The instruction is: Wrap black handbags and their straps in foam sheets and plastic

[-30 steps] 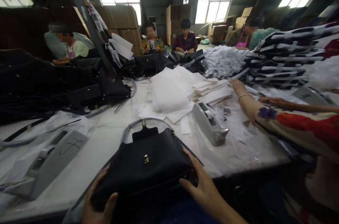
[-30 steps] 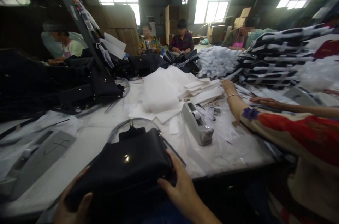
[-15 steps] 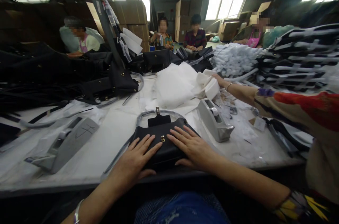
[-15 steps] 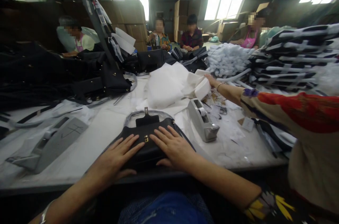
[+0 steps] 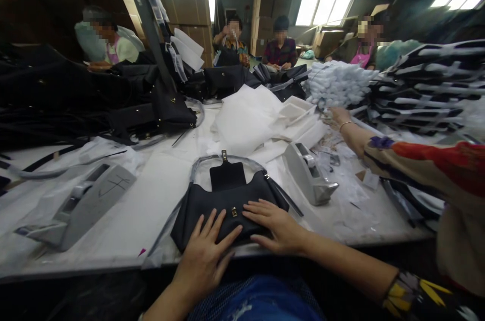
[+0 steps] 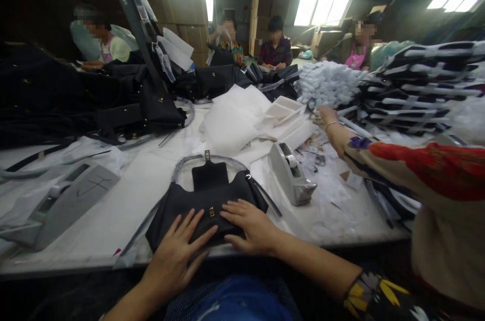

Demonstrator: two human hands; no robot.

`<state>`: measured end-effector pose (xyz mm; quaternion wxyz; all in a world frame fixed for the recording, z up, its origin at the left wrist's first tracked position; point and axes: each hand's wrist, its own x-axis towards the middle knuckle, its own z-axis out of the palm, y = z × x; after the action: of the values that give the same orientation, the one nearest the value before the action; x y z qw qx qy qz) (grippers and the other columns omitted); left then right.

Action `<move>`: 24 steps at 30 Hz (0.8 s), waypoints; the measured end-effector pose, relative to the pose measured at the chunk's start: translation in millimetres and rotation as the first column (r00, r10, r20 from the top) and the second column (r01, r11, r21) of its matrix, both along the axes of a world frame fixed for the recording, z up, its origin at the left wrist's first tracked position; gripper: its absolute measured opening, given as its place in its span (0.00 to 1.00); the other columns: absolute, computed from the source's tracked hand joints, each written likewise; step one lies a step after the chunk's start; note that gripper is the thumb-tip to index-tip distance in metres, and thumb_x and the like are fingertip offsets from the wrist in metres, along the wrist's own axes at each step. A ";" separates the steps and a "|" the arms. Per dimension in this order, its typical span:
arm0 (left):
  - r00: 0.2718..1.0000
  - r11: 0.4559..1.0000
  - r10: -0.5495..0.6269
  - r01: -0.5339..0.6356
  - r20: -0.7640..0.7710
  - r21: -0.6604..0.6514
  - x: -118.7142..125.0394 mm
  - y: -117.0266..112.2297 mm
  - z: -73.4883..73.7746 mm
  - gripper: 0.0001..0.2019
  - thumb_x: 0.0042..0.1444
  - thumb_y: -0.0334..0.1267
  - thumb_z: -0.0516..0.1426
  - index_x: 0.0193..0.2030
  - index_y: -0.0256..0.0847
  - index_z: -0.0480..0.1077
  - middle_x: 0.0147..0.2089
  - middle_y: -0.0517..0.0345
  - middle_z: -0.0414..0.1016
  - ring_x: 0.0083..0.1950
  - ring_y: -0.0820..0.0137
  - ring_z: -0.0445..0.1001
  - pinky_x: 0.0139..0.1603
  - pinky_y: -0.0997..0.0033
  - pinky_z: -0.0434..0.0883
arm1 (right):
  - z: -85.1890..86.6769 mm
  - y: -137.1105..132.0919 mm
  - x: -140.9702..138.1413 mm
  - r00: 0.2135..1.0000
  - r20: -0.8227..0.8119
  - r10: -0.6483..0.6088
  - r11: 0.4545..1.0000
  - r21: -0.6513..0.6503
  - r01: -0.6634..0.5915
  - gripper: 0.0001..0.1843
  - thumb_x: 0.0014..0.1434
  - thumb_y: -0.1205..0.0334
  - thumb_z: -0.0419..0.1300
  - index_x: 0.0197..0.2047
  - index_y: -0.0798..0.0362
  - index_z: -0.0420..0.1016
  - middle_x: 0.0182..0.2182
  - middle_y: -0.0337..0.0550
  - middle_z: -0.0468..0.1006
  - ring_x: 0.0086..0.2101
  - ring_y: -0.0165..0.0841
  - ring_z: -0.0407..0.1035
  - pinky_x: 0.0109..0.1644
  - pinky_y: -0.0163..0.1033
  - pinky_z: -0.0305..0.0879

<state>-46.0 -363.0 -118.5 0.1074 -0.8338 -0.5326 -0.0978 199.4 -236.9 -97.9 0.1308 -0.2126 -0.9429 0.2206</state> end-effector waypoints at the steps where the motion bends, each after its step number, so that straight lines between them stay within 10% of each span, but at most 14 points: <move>1: 1.000 1.000 0.009 -0.008 -0.008 0.029 3.0 1.2 -1.6 0.34 0.62 0.41 0.56 0.73 0.57 0.48 0.75 0.42 0.50 0.71 0.44 0.58 0.61 0.38 0.67 | 8.1 3.0 -6.3 1.000 0.004 -0.029 1.000 -0.012 0.029 0.24 0.66 0.55 0.57 0.61 0.55 0.71 0.59 0.52 0.74 0.60 0.40 0.66 0.67 0.48 0.58; 5: 0.998 0.991 0.031 -0.024 -0.057 0.129 4.8 5.0 -13.6 0.33 0.63 0.42 0.56 0.73 0.58 0.49 0.74 0.42 0.52 0.70 0.46 0.60 0.60 0.41 0.68 | 31.5 17.5 -45.6 0.983 0.143 -0.115 0.985 0.147 0.094 0.15 0.68 0.54 0.56 0.46 0.56 0.77 0.41 0.49 0.80 0.44 0.39 0.73 0.49 0.41 0.70; 12: 0.993 0.960 0.002 0.030 -0.116 0.279 -1.1 10.6 -23.9 0.36 0.58 0.40 0.58 0.72 0.56 0.52 0.69 0.43 0.63 0.66 0.47 0.67 0.58 0.47 0.70 | 39.1 36.0 -92.3 0.889 0.438 0.138 0.935 0.240 -0.263 0.19 0.69 0.54 0.53 0.38 0.58 0.80 0.36 0.53 0.81 0.38 0.41 0.76 0.39 0.42 0.71; 19: 0.985 0.941 -0.007 0.065 -0.173 0.332 -8.6 18.1 -38.9 0.36 0.57 0.41 0.58 0.72 0.57 0.53 0.65 0.43 0.70 0.62 0.49 0.71 0.54 0.50 0.73 | 41.4 28.5 -101.0 0.842 0.527 -0.117 0.993 0.050 0.106 0.22 0.66 0.52 0.53 0.33 0.58 0.83 0.30 0.53 0.83 0.33 0.43 0.78 0.34 0.40 0.71; 24: 0.992 0.932 0.031 0.016 -0.124 0.361 -7.8 19.4 -61.7 0.36 0.59 0.41 0.58 0.72 0.63 0.50 0.62 0.48 0.73 0.61 0.51 0.72 0.55 0.48 0.71 | 82.9 101.4 -102.8 0.919 0.345 -0.188 0.956 -0.152 0.253 0.24 0.66 0.43 0.56 0.33 0.53 0.83 0.29 0.42 0.83 0.33 0.33 0.77 0.39 0.32 0.69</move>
<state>-53.7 -343.7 -180.3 0.2931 -0.8023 -0.5007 -0.1403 96.6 -135.6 -15.1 -0.0246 -0.3632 -0.8954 0.2565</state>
